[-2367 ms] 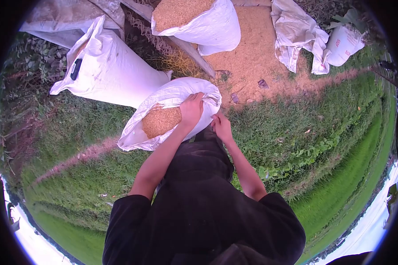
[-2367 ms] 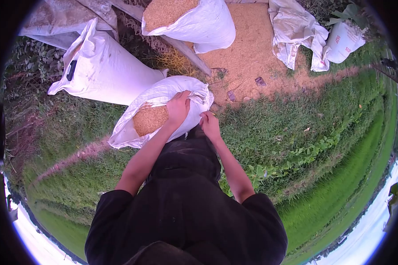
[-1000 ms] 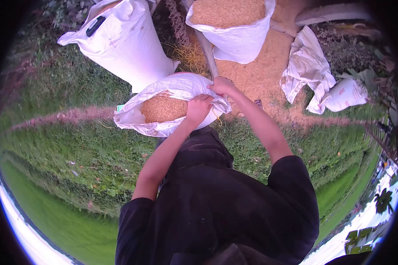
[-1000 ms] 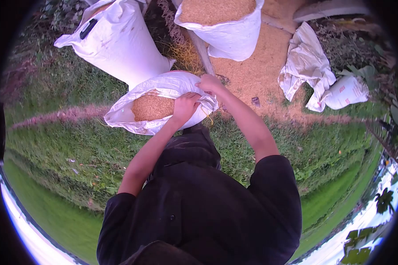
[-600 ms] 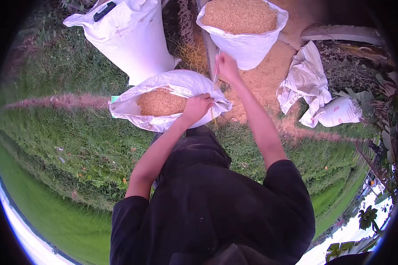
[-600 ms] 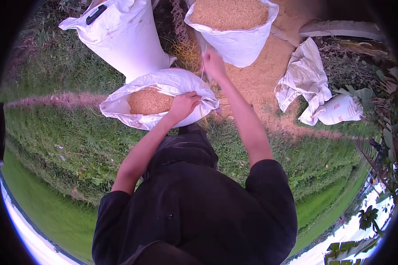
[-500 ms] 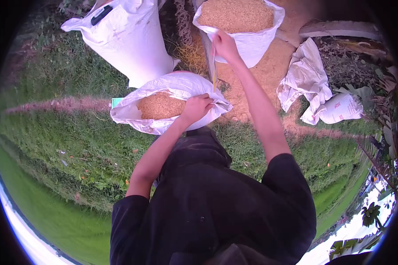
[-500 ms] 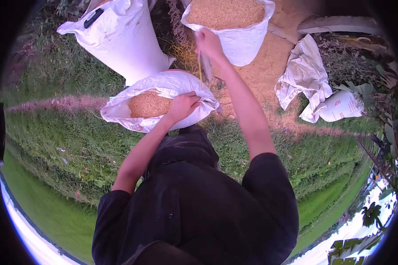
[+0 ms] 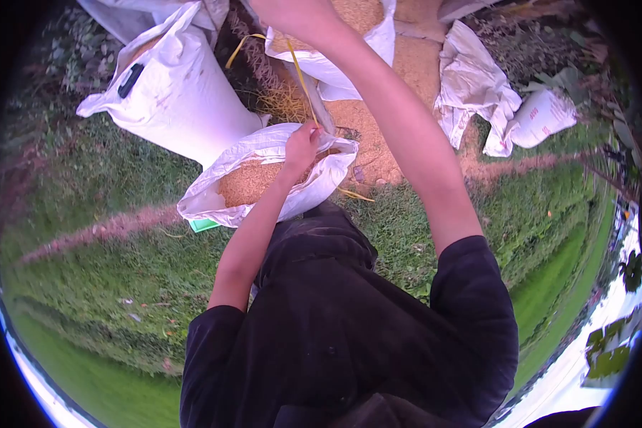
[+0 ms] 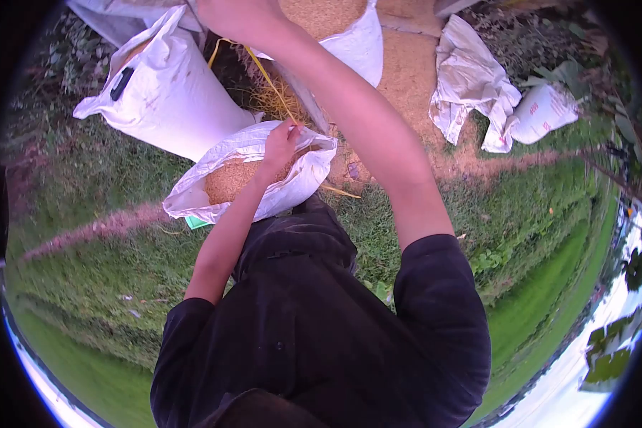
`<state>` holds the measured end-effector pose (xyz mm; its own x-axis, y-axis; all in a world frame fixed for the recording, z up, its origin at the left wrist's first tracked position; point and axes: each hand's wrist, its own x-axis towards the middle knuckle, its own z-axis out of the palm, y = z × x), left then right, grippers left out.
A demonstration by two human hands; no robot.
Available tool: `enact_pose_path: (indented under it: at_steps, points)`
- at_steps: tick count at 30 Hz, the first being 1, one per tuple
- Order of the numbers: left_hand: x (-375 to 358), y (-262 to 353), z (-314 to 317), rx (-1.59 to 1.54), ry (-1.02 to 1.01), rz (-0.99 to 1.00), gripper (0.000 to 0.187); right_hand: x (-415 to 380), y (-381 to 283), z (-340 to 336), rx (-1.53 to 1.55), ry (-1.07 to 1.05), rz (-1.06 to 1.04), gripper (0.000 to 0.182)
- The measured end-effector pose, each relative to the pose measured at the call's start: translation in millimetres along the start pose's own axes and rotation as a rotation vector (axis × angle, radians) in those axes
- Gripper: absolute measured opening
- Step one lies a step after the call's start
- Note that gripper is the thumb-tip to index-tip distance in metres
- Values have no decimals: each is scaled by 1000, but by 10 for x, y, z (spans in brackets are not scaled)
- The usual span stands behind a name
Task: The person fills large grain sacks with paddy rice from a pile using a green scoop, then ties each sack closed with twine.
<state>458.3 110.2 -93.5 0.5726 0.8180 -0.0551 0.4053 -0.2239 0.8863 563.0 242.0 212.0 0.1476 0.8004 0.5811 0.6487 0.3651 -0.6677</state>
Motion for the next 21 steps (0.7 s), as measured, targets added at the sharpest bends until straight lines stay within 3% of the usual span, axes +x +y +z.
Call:
enact_pose_path:
  at_steps: [2,6,11,13,15,17,21]
  points:
    - [55,-87,40,-123,94,102,11,-57,-39,-218,-19,76,72,23]
    - [190,205,-270,-284,5,55,8,-184,-155,-665,-61,253,105,24]
    - [235,370,-657,-288,40,121,10,-469,-442,-1038,136,313,236,28]
    - [243,395,-868,-438,112,93,12,-590,-521,-1124,206,327,291,26]
    - [275,454,-1101,-535,112,112,13,-724,-595,-1161,282,333,344,24]
    - [294,433,-1282,-632,119,127,14,-857,-651,-1122,562,347,385,21]
    - [223,319,-1584,-580,180,118,15,-1198,-574,-823,605,463,393,20]
